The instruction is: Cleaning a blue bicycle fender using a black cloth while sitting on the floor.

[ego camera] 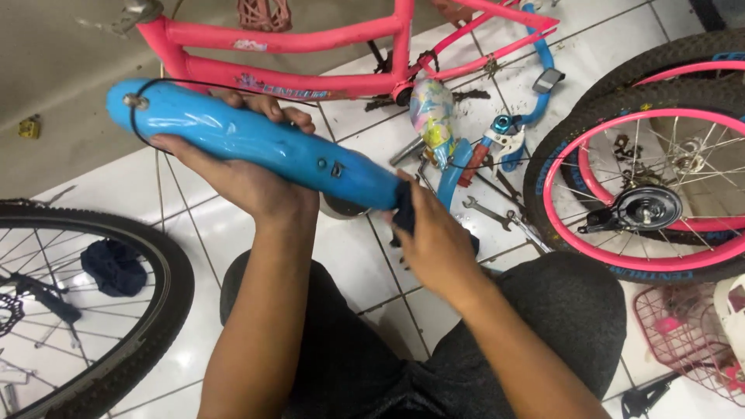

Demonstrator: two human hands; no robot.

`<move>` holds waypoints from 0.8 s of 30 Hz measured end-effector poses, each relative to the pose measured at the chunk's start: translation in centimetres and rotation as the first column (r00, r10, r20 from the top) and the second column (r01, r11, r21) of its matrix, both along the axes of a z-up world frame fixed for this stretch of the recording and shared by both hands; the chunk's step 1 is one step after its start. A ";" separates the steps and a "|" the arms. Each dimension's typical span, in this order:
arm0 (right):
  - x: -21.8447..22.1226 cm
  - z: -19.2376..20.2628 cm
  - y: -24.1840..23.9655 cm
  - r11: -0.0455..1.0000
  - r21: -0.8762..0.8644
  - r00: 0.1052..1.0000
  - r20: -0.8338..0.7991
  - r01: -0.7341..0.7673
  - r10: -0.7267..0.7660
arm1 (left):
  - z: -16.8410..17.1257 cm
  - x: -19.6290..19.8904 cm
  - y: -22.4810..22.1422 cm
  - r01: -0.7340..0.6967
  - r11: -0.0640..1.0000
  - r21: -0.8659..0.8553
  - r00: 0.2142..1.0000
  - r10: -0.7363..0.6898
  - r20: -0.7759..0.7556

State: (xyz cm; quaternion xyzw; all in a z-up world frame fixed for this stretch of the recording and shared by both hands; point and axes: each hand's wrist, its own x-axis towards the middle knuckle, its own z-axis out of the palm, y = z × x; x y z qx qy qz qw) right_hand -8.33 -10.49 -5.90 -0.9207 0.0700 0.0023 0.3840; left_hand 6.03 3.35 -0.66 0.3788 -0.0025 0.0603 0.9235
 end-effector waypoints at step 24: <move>1.5 1.9 3.2 0.985 -0.125 0.914 0.402 0.116 -0.057 | -1.2 -0.9 -0.2 -0.006 0.993 -0.120 0.984 -0.015 -0.177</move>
